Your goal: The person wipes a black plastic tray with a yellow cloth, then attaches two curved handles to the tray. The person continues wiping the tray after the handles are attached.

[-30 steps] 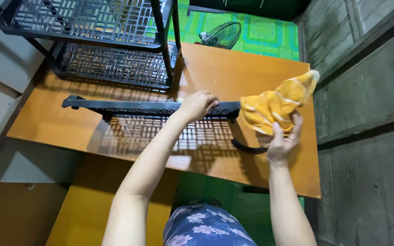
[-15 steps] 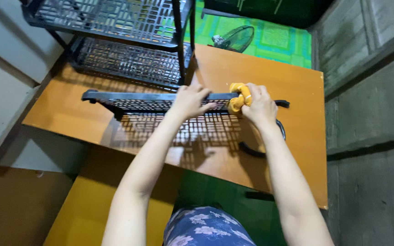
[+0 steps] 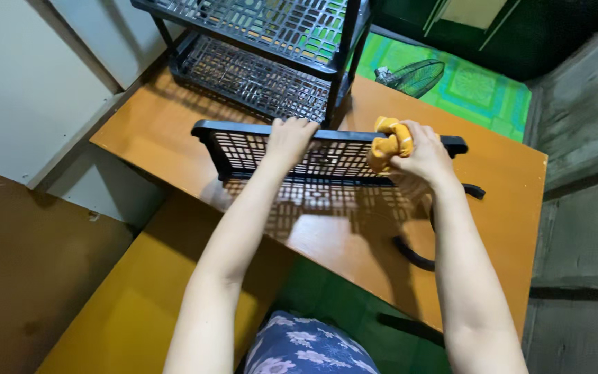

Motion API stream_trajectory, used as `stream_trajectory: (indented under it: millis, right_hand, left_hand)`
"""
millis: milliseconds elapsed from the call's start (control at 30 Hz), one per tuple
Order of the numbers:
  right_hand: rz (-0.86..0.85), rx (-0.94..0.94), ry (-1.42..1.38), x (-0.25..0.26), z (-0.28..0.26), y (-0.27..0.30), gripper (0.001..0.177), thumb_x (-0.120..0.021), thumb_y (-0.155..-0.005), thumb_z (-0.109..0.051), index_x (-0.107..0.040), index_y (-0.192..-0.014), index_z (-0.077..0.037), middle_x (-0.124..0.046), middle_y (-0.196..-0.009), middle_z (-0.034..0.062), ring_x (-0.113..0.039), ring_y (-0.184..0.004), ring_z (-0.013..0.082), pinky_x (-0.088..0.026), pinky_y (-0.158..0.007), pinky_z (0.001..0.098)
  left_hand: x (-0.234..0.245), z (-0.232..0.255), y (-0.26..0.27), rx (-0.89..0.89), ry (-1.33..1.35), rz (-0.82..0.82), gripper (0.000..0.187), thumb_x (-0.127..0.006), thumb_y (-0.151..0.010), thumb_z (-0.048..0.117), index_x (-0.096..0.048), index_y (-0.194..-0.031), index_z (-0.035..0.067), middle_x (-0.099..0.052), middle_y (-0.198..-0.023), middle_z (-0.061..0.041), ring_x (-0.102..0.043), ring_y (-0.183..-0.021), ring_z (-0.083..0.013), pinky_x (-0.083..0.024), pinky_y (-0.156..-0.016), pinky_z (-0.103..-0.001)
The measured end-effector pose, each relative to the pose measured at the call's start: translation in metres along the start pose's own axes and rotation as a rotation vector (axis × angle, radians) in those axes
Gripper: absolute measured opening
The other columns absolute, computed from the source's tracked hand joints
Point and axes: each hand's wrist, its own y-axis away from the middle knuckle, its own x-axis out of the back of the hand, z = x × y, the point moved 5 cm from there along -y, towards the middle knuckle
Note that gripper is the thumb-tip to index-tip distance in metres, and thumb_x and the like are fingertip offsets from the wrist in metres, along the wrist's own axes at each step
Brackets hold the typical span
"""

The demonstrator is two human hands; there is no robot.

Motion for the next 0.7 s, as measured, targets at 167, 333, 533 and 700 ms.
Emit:
stream_trajectory:
  millis: [167,333,533,700]
  right_hand:
    - [-0.082,-0.119,0.116,-0.026,-0.051,-0.011,0.078,-0.086,-0.071,-0.034,-0.051,-0.14,-0.027,-0.056,-0.131,0.0124,-0.061,-0.115,0.0394,-0.054,-0.086,0.0539]
    - [-0.021,-0.063,0.185,-0.048,-0.087,-0.019,0.068,-0.083,-0.079,-0.026,-0.052,-0.139,-0.028,-0.056,-0.125,0.013,-0.068,-0.094,0.0413,-0.056,-0.077,0.0535]
    - [-0.071,-0.062,0.22,-0.038,-0.05,-0.022,0.074,-0.083,-0.075,-0.018,-0.051,-0.14,-0.03,-0.057,-0.127,0.0088,-0.068,-0.099,0.0393,-0.057,-0.077,0.0526]
    - [-0.061,-0.129,0.172,-0.018,0.019,-0.023,0.073,-0.086,-0.076,-0.024,-0.051,-0.14,-0.031,-0.057,-0.131,0.0049,-0.063,-0.115,0.0369,-0.054,-0.086,0.0537]
  left_hand:
    - [-0.015,0.02,-0.021,0.08,-0.007,-0.073,0.029,-0.079,-0.08,0.034,-0.065,-0.101,0.019,-0.069,-0.091,-0.002,-0.066,-0.092,-0.0269,-0.043,-0.077,-0.048]
    - [-0.018,0.019,-0.023,0.076,-0.089,-0.054,0.024,-0.079,-0.083,0.03,-0.064,-0.098,0.019,-0.069,-0.091,-0.001,-0.066,-0.091,-0.0259,-0.044,-0.077,-0.047]
    - [-0.013,0.017,-0.029,0.055,-0.04,-0.022,0.028,-0.082,-0.079,0.033,-0.064,-0.094,0.018,-0.067,-0.086,-0.001,-0.066,-0.086,-0.0251,-0.044,-0.073,-0.046]
    - [-0.012,0.016,-0.03,0.044,-0.056,-0.005,0.031,-0.083,-0.078,0.034,-0.063,-0.094,0.017,-0.067,-0.085,-0.001,-0.066,-0.085,-0.0254,-0.043,-0.073,-0.046]
